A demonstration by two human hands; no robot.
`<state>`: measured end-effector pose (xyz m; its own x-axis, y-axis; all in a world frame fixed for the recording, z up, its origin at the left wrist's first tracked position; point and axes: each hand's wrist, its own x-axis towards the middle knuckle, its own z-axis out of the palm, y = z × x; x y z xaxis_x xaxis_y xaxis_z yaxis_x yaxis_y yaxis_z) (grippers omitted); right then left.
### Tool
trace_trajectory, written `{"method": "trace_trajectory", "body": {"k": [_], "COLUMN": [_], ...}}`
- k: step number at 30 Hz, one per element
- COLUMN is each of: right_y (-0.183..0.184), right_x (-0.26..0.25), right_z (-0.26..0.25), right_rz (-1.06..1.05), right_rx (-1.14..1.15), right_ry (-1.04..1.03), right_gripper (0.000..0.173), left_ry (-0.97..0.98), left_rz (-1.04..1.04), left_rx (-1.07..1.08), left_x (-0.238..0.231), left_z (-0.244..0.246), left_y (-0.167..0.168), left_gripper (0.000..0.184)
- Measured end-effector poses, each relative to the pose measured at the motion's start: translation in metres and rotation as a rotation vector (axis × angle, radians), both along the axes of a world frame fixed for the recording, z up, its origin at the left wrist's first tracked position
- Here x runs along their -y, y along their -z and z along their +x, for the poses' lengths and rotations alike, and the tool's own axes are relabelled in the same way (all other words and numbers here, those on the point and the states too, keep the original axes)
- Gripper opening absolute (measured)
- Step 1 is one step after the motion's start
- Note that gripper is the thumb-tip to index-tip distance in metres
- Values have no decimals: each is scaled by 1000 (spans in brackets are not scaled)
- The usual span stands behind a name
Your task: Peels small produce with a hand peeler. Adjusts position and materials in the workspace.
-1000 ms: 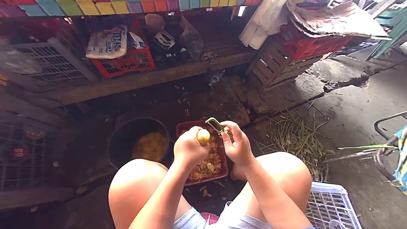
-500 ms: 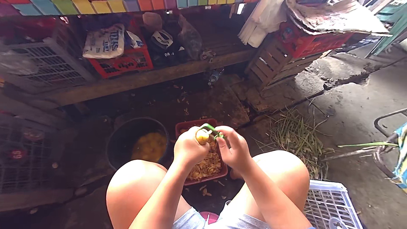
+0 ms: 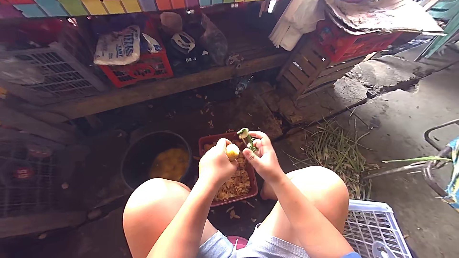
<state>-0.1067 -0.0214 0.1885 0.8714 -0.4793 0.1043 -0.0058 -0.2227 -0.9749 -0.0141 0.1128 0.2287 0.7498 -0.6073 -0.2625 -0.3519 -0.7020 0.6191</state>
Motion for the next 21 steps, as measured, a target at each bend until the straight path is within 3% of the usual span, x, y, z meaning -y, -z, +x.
{"method": "trace_trajectory", "body": {"k": [1,3,6,8,10,12,14,17,19,21], "right_y": [0,-4,-13,-15,-18,-21,-22,-24,-21,-16], "right_x": [-3,-6,1,7,6,2,-3,-8,-8,-6], "right_z": [1,5,6,5,3,3,2,1,0,0], "right_rz": [48,126,369,586,689,731,710,578,439,268], "right_rx": [-11,-38,-90,-85,-103,-137,-152,-120,-52,5], "right_ry": [-34,-64,-72,-87,-101,-124,-193,-202,-104,-8], "right_gripper": [69,51,25,11,25,35,34,24,20,27], "left_ry": [32,76,87,114,136,87,-25,-214,-402,-563], "left_rz": [15,-29,-389,-698,-854,-908,-982,-1130,-1137,-1139], "left_rx": [-24,-129,-306,-392,-327,-239,-301,-621,-827,-1020], "left_x": [2,3,-5,-7,-5,0,6,12,16,20], "left_z": [-1,0,-3,-3,-1,-2,-9,-17,-17,-13], "left_y": [1,5,16,23,32,39,38,26,17,13], "left_gripper": [51,65,78,66,49,43,42,24,34,39]}}
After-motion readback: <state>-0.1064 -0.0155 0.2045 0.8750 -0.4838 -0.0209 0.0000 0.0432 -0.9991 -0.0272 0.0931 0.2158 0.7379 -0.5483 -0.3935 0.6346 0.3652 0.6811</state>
